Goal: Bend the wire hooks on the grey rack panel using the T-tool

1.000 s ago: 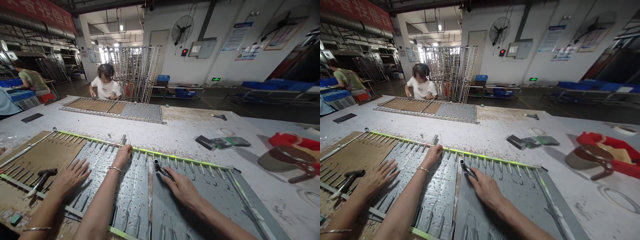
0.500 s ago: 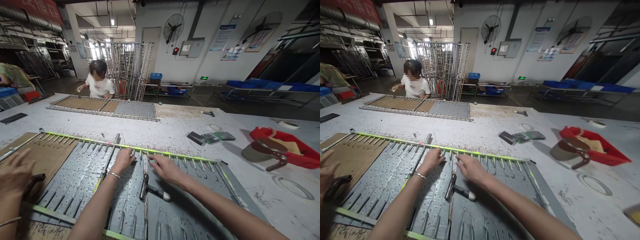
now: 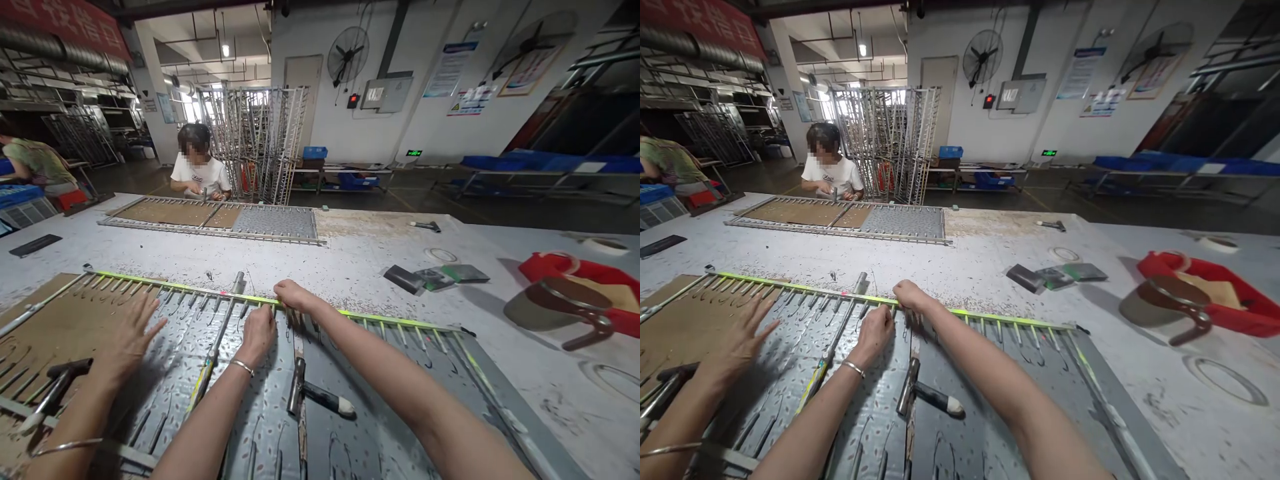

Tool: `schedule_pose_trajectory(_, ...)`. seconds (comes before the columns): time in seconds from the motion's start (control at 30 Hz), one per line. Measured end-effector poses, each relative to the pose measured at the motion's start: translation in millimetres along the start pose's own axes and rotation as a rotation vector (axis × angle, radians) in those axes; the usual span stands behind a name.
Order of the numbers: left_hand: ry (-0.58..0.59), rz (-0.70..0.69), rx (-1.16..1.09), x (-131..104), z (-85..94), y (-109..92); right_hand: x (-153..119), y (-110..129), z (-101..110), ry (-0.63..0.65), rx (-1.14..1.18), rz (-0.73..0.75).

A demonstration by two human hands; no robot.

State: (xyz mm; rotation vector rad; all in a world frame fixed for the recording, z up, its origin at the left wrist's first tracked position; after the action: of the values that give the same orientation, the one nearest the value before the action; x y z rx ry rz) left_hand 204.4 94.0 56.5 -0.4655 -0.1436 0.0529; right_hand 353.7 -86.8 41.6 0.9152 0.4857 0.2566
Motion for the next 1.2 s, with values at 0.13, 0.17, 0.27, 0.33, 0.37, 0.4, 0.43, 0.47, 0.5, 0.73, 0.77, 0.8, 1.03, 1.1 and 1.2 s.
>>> schedule_pose_trajectory(0.13, -0.003, 0.006, 0.047, -38, 84.9, 97, 1, 5, 2, -0.068, 0.063, -0.031)
schedule_pose_trajectory(0.17, 0.002, -0.003, 0.058, -42, 93.6, 114, 0, 6, 3, -0.084, 0.064, -0.033)
schedule_pose_trajectory(0.27, 0.055, -0.014, 0.049, -38, 82.9, 125, -4, 9, 5, -0.084, 0.058, -0.029)
schedule_pose_trajectory(0.33, 0.031, 0.032, 0.02, -25, 56.8, 102, -5, 11, 7, -0.08, 0.081, -0.018)
schedule_pose_trajectory(0.37, 0.012, 0.055, 0.01, -17, 41.4, 84, -6, 13, 8, -0.087, 0.096, -0.012)
schedule_pose_trajectory(0.4, 0.006, 0.06, 0.007, -9, 25.6, 65, -6, 14, 9, -0.097, 0.106, -0.011)
schedule_pose_trajectory(0.43, 0.006, 0.058, 0.011, -1, 10.5, 46, -6, 14, 9, -0.101, 0.107, -0.015)
schedule_pose_trajectory(0.47, 0.004, 0.055, 0.019, 6, -3.0, 29, -7, 15, 9, -0.094, 0.103, -0.022)
schedule_pose_trajectory(0.5, 0.003, 0.05, 0.026, 12, -14.6, 15, -7, 15, 8, -0.079, 0.097, -0.028)
schedule_pose_trajectory(0.73, 0.015, 0.023, 0.124, 32, -65.4, -34, -10, 14, 39, -0.135, 0.163, 0.004)
schedule_pose_trajectory(0.77, 0.017, 0.015, 0.149, 33, -69.9, -39, -11, 10, 48, -0.164, 0.148, 0.003)
schedule_pose_trajectory(0.8, 0.015, 0.0, 0.17, 34, -73.1, -44, -13, 6, 57, -0.188, 0.124, -0.002)
schedule_pose_trajectory(1.03, -0.051, -0.437, 0.153, 25, -72.6, -81, -35, -37, 99, -0.197, -0.111, -0.093)
schedule_pose_trajectory(1.1, 0.017, -0.635, 0.114, 16, -79.5, -97, -40, -47, 100, -0.173, -0.153, -0.117)
schedule_pose_trajectory(1.2, 0.136, -0.802, 0.116, 1, -98.7, -115, -44, -58, 92, -0.121, -0.183, -0.134)
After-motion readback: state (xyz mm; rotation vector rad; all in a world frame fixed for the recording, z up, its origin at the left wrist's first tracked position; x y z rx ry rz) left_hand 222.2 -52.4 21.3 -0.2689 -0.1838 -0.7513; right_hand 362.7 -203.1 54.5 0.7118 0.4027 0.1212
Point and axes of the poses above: each hand's wrist, its own x-axis towards the middle knuckle, its own z-axis out of the back of the hand, y = z × x, the point moved 3 cm from there along x, towards the middle knuckle, and after that the axes turned 2 degrees about x, right-handed, at the moved point
